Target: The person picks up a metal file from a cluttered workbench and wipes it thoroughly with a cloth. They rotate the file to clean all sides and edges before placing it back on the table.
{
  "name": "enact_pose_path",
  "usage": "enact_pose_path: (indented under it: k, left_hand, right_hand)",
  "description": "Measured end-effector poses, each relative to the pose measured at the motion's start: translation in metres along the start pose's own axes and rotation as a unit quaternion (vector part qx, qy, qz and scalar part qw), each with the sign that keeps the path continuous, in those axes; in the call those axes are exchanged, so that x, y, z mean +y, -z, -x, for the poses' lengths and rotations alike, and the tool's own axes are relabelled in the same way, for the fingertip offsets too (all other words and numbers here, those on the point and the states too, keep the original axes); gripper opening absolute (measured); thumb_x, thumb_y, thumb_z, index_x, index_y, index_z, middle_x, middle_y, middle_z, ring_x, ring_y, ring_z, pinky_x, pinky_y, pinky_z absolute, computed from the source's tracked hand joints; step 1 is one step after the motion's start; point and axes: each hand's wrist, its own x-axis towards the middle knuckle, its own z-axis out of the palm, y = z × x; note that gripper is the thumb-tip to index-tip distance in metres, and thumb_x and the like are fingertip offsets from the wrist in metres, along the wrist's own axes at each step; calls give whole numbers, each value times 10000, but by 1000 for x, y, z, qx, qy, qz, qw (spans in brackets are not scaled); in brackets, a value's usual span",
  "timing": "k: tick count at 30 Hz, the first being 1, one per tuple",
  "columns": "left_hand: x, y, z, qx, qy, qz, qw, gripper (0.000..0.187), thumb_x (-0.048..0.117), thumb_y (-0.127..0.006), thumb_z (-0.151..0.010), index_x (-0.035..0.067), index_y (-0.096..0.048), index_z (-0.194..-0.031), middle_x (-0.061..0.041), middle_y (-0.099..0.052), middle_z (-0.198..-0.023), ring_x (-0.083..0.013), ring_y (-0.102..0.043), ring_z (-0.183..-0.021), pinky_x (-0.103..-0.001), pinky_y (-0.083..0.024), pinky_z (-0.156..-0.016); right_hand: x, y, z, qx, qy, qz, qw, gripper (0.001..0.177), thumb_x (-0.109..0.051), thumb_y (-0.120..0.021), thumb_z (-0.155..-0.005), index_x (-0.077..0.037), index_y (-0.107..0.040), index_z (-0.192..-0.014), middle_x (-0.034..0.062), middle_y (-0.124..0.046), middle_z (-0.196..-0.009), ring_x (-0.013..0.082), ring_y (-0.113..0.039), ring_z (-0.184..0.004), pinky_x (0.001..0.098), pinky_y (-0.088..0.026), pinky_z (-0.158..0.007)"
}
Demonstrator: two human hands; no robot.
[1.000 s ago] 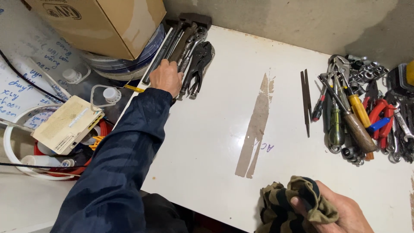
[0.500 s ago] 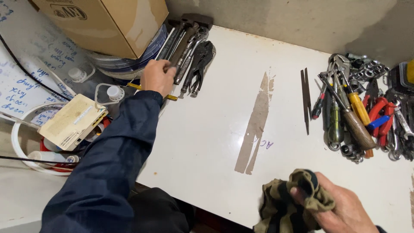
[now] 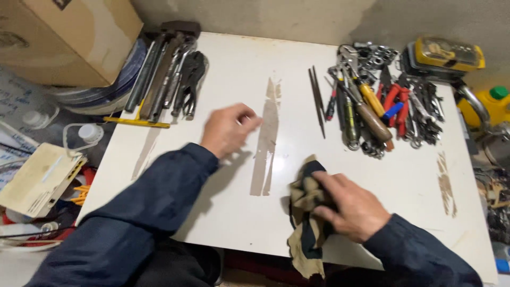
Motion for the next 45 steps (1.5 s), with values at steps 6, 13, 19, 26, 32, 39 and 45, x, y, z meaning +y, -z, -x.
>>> enact_pose_path:
  k: [6, 13, 19, 26, 32, 39, 45]
  left_hand:
    - [16, -98, -13, -97, -27, -124, 987, 331, 523, -668, -877, 203, -695, -798, -11, -730, -842, -234, -658, -792, -421, -490, -666]
    - [37, -162, -37, -94, 17, -117, 989, 328, 496, -656, -883, 184, -571, -824, -53, -695, -837, -304, -639, -783, -447, -454, -652]
    - [40, -198, -63, -38, 41, -163, 985, 635, 668, -643, -862, 50, -598, -998, -177, -711, -967, -424, -666, -828, -529, -499, -650]
    - [24, -223, -88, -18, 72, -217, 973, 249, 295, -609, -917, 85, -660, -794, -91, -690, -785, -335, -655, -684, -435, -503, -589]
    - [9, -220, -100, -34, 67, -268, 961, 227, 243, -599, -938, 125, -694, -769, -47, -697, -761, -288, -670, -661, -399, -520, -555]
    - [-4, -215, -102, -27, 62, -253, 965, 201, 260, -621, -956, 117, -716, -852, -70, -719, -841, -301, -692, -741, -415, -552, -614]
    - [21, -175, -83, -72, 84, -127, 986, 253, 175, -569, -928, -18, -733, -923, -209, -730, -827, -315, -753, -808, -412, -614, -618]
  right_hand:
    - [-3, -15, 3, -78, 65, 107, 989, 706, -435, -762, -850, -354, -373, -1433, 39, -463, -1199, 357, -603, -1028, 559, -544, -735]
    - [7, -26, -6, -59, 104, 118, 986, 638, -461, -764, -850, -301, -449, -1382, 75, -508, -1201, 377, -631, -999, 582, -550, -700]
    - [11, -33, -18, -47, 76, 97, 991, 702, -592, -608, -931, -278, -352, -1504, 141, -547, -1187, 422, -613, -1006, 572, -534, -718]
    - [-3, -40, -20, -44, 33, 150, 987, 824, -621, -791, -821, -276, -366, -1437, 151, -394, -1355, 419, -541, -1091, 583, -564, -757]
    - [4, -52, -29, -15, 67, 158, 985, 849, -514, -843, -801, -267, -353, -1448, 165, -394, -1324, 416, -549, -1035, 572, -558, -694]
    - [3, -46, -30, -39, 70, 156, 985, 722, -349, -739, -873, -264, -335, -1465, 165, -421, -1255, 411, -558, -1008, 577, -538, -648]
    - [-4, -33, -24, -27, 65, 139, 988, 616, -109, -684, -866, -239, -464, -1427, 161, -468, -1250, 428, -650, -1061, 516, -619, -786]
